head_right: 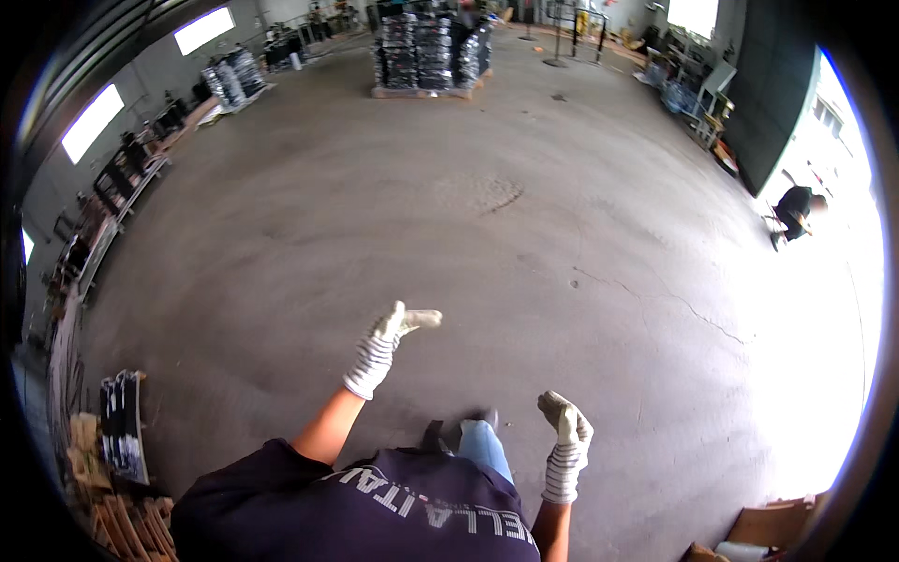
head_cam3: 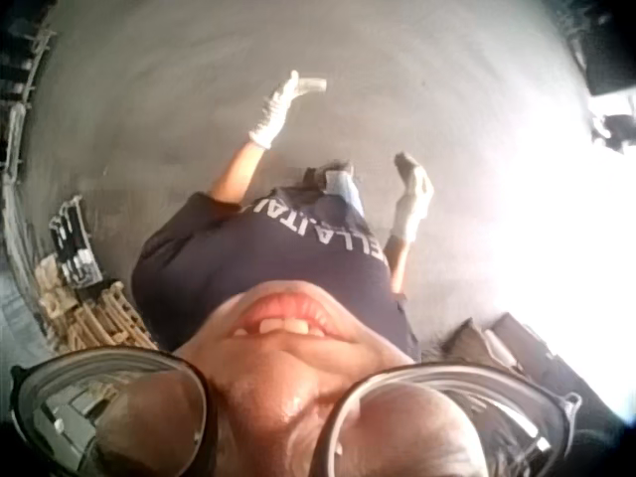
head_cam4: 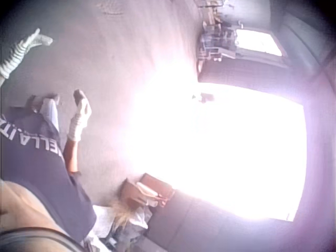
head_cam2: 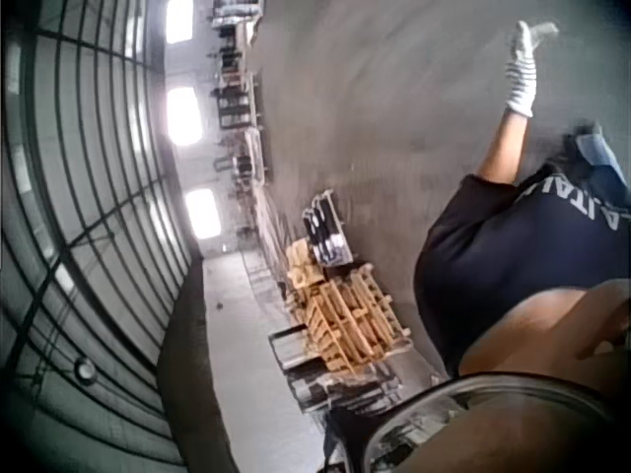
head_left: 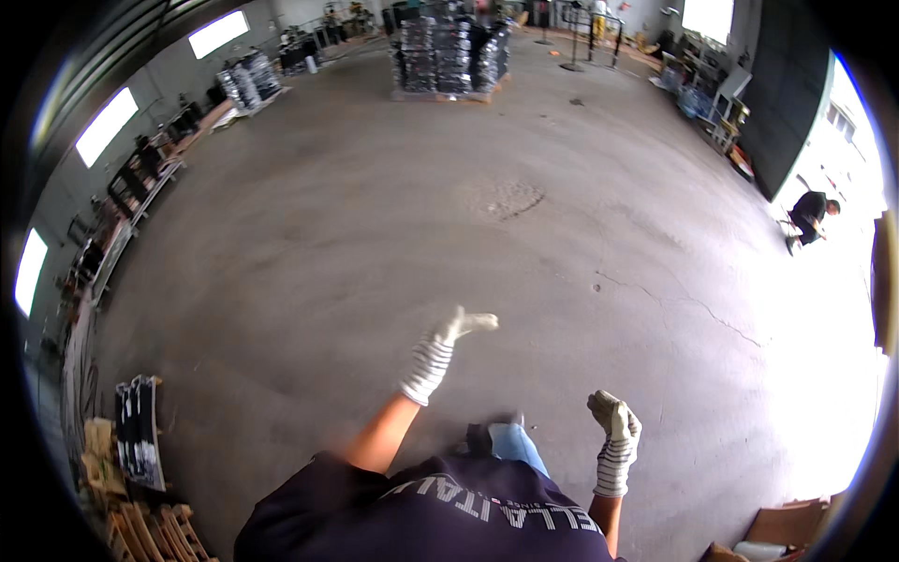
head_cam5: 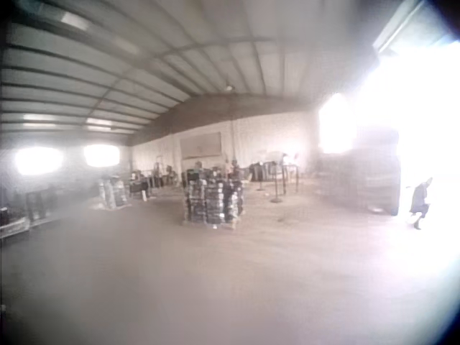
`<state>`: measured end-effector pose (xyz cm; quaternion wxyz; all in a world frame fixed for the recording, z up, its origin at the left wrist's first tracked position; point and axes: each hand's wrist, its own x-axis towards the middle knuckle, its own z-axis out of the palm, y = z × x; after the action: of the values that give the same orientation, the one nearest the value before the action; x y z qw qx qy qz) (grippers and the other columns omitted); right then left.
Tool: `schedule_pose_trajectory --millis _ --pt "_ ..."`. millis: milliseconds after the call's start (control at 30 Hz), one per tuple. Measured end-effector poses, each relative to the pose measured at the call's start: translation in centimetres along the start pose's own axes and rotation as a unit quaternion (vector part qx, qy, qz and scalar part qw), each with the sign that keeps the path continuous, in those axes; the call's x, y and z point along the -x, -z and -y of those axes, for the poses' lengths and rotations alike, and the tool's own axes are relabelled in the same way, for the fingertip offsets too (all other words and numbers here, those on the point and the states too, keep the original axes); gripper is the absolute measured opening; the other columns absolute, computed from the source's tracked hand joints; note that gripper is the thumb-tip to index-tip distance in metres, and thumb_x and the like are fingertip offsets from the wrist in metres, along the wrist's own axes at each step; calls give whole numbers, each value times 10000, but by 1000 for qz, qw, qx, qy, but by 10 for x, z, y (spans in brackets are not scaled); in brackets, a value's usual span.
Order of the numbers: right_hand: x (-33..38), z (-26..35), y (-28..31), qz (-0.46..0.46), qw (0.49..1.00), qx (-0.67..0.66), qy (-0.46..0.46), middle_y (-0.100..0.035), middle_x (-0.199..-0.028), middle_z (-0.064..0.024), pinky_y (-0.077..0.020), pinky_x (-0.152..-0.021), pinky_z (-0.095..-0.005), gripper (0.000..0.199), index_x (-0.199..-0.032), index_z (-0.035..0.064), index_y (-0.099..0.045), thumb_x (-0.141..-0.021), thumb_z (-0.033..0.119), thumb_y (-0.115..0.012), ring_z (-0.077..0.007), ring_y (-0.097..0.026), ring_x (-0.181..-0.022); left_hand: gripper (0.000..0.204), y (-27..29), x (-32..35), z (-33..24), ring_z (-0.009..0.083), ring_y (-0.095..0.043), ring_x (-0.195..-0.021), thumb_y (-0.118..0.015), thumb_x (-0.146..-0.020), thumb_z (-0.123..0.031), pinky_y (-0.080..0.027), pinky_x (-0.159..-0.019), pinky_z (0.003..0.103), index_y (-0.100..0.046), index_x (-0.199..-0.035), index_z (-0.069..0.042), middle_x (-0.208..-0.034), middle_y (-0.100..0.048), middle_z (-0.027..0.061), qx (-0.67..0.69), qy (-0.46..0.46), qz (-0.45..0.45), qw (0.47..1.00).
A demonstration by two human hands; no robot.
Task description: The person walks to a desk, opens a drawer, and handles several items including paper and small tools with another person before walking back across the floor to touch a stack of wrapped metal frames.
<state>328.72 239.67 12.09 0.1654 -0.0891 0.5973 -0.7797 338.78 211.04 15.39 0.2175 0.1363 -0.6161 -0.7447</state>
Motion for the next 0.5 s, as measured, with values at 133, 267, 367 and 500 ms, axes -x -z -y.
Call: schedule_pose_trajectory --millis 133,267,367,500 --pt "-84 -27 8 -55 997 -31 -37 -643 -882 -157 -493 -784 -335 417 -971 -52 -605 -868 341 -509 -242 -630 -819 324 -15 -85 17 138 -581 -921 -374 -937 -206 -426 -819 245 -494 -1180 -28 -1045 -626 56 -300 -145 123 935" --pt "-204 -35 -3 -65 995 -29 -64 -613 -644 -103 -485 -585 -287 433 -848 -43 -623 -860 374 -507 -178 -585 -561 348 33 -163 65 138 -555 -977 -341 -943 -194 -381 -894 240 -457 -1207 0 -1035 -627 80 -287 -118 115 944" --pt "-313 -14 -31 -29 997 54 -44 -425 -379 -29 -310 -351 -247 457 -731 -48 -608 -856 378 -500 -116 -349 -292 367 46 -234 31 158 -543 -1017 -344 -938 -227 -351 -927 227 -616 -991 13 -1030 -626 112 -180 72 90 977" --pt "-439 39 -100 75 991 98 -60 -377 -395 33 -257 -365 -215 405 -751 -29 -617 -883 317 -452 -50 -315 -340 359 58 -301 19 149 -565 -979 -376 -920 -242 -371 -898 216 -639 -948 0 -1032 -627 109 -161 72 -13 984"
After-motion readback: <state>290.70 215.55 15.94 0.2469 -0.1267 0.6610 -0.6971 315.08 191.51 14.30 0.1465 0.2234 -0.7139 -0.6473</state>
